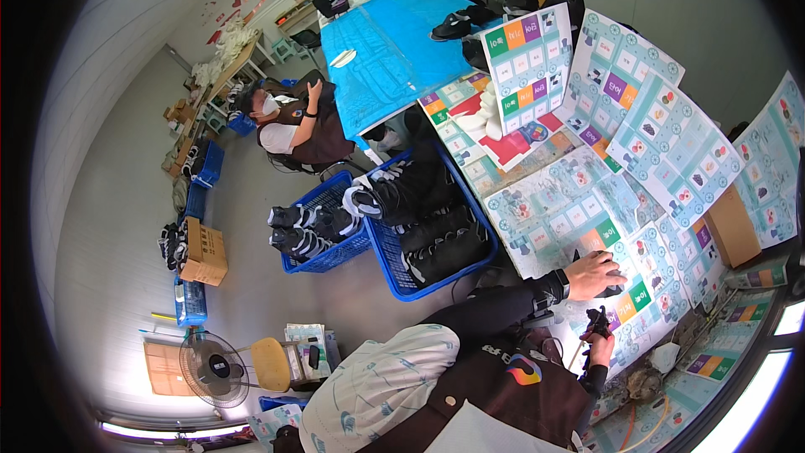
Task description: The person is manufacturing shoes by assembling and checking components at a workstation.
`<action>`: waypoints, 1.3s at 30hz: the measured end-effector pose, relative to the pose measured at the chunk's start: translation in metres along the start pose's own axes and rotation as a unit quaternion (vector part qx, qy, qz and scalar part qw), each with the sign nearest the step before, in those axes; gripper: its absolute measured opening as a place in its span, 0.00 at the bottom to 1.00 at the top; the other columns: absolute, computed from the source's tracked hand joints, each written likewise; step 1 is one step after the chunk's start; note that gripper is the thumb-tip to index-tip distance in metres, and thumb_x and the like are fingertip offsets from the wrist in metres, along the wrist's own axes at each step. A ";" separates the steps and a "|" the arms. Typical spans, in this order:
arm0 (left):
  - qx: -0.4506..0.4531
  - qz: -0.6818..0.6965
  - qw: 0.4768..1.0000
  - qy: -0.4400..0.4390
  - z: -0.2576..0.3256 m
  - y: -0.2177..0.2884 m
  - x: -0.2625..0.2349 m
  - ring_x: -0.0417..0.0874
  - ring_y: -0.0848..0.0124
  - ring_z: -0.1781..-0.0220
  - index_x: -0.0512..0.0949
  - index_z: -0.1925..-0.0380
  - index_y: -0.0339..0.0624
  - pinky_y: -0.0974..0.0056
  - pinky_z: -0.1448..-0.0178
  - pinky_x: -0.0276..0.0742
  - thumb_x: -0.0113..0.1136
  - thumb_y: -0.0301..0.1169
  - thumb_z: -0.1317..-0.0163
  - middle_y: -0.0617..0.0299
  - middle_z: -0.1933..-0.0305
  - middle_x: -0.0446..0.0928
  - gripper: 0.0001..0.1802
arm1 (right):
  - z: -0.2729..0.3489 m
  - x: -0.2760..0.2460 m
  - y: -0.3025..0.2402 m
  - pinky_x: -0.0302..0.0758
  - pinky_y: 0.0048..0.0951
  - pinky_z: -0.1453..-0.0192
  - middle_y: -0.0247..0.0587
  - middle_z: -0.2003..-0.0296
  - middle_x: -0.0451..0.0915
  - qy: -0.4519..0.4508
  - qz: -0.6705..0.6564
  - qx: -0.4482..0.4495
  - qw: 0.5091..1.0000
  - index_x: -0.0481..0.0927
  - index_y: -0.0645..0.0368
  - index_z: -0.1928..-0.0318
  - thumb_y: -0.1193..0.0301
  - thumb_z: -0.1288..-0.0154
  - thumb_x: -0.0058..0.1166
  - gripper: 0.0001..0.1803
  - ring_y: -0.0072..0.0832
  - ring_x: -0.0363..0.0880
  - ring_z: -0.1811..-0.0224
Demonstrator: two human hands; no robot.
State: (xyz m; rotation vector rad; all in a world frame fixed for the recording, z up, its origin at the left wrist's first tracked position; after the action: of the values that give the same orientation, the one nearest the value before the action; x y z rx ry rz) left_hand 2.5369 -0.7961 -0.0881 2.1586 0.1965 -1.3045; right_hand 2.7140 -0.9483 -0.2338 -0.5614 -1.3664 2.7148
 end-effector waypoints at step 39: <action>-0.015 0.018 1.000 0.005 0.001 -0.001 0.001 0.68 0.56 0.33 0.79 0.40 0.55 0.52 0.25 0.62 0.53 0.28 0.36 0.60 0.41 0.76 0.23 | 0.006 0.006 -0.006 0.76 0.31 0.82 0.37 0.77 0.80 -0.021 -0.030 0.009 0.999 0.84 0.63 0.67 0.74 0.54 0.57 0.11 0.30 0.78 0.79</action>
State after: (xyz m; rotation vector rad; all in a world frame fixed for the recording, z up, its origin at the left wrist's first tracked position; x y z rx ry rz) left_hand 2.5359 -0.7959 -0.0899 2.1329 0.1788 -1.2633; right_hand 2.7056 -0.9483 -0.2273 -0.4567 -1.3451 2.7030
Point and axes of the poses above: each hand's wrist, its own z-axis away from the middle knuckle, its own x-axis out of the palm, y = z × x, the point moved 4 cm from there along -z, towards the middle knuckle
